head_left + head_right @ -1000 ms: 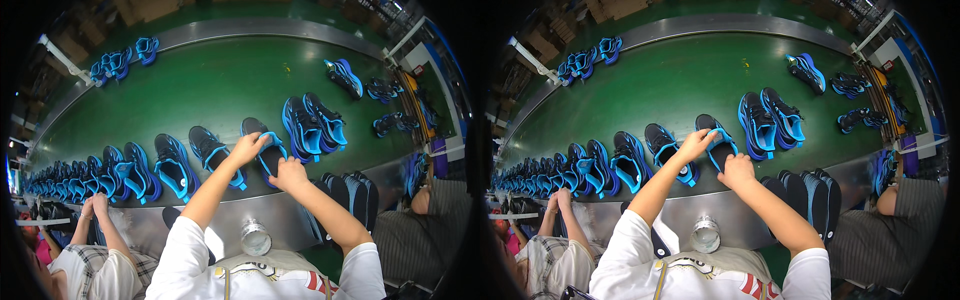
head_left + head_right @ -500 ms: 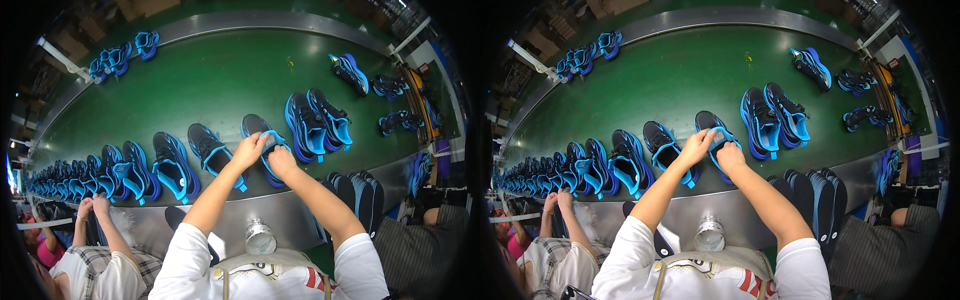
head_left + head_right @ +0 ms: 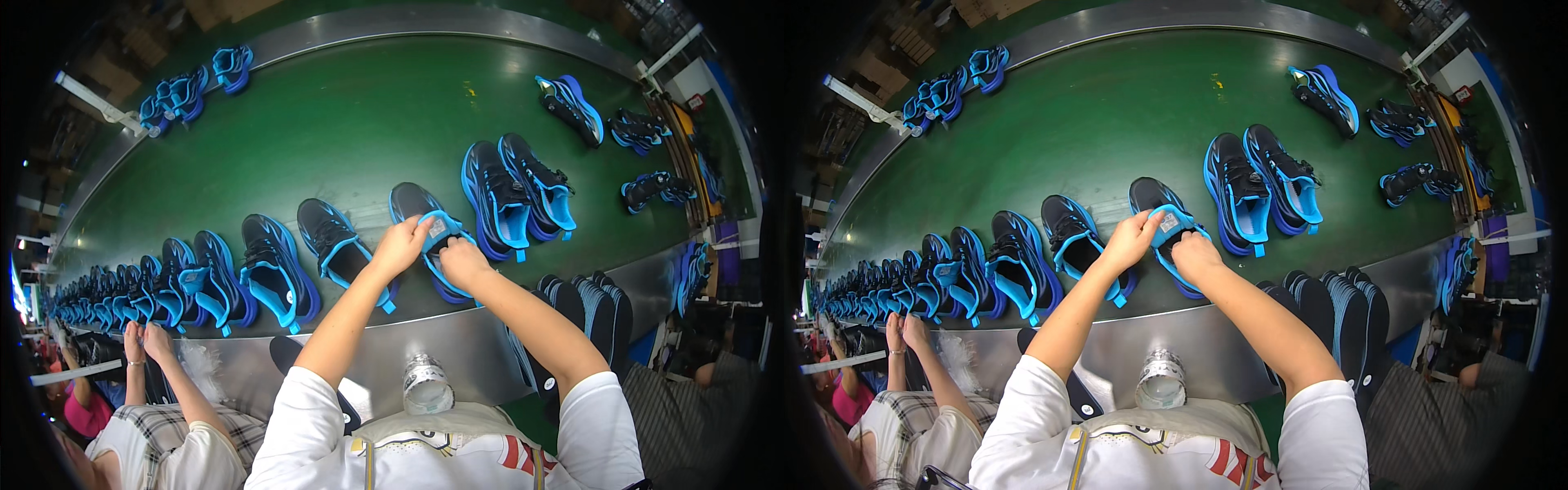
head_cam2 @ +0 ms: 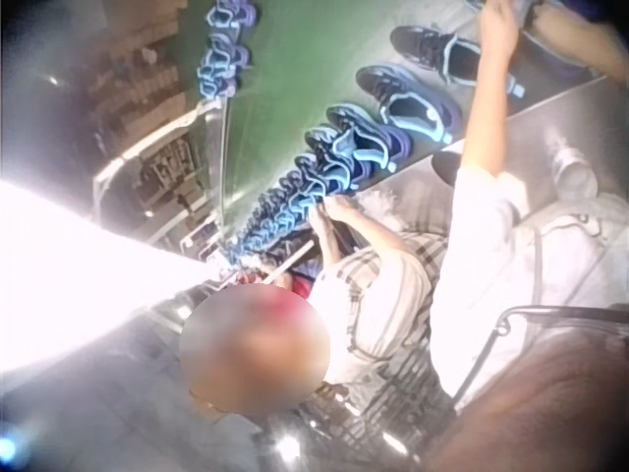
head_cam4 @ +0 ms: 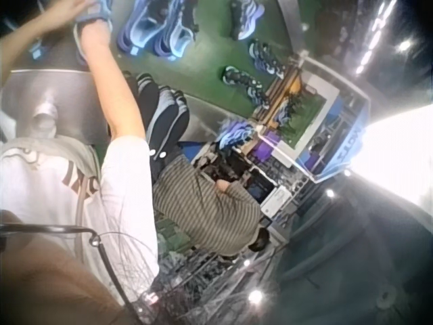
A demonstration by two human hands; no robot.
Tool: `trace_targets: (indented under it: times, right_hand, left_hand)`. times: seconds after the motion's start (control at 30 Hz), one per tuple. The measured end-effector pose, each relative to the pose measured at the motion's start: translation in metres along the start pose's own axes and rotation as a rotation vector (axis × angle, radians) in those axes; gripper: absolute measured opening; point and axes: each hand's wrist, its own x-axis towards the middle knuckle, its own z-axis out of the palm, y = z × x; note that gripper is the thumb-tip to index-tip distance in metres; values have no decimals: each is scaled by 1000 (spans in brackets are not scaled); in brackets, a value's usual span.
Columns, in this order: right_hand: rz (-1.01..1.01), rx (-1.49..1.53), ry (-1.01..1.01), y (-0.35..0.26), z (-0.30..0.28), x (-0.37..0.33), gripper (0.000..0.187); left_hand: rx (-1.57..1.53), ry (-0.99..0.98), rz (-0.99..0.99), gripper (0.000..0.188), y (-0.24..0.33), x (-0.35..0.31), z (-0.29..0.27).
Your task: The person inserts insoles into shoes on a production line, placing the shoes back onto the conveyor belt and reaching for more insoles from a nearby shelf.
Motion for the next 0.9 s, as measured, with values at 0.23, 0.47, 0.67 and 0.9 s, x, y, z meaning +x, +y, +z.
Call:
trace_targets:
  times: [0.23, 0.47, 0.67, 0.9]
  right_hand:
    - [-87, -256, -137, 3, 12, 4, 27]
    - [-132, -332, -308, 11, 31, 25, 26]
    - [-254, -160, -372, 9, -18, -8, 38]
    - [-181, -128, -446, -3, -23, -28, 61]
  left_hand:
    - [-59, 37, 19, 40, 1, -3, 3]
    - [-43, 193, -40, 41, 22, 0, -2]
    - [787, 358, 609, 21, 7, 11, 11]
    - [938, 227, 494, 24, 13, 4, 22]
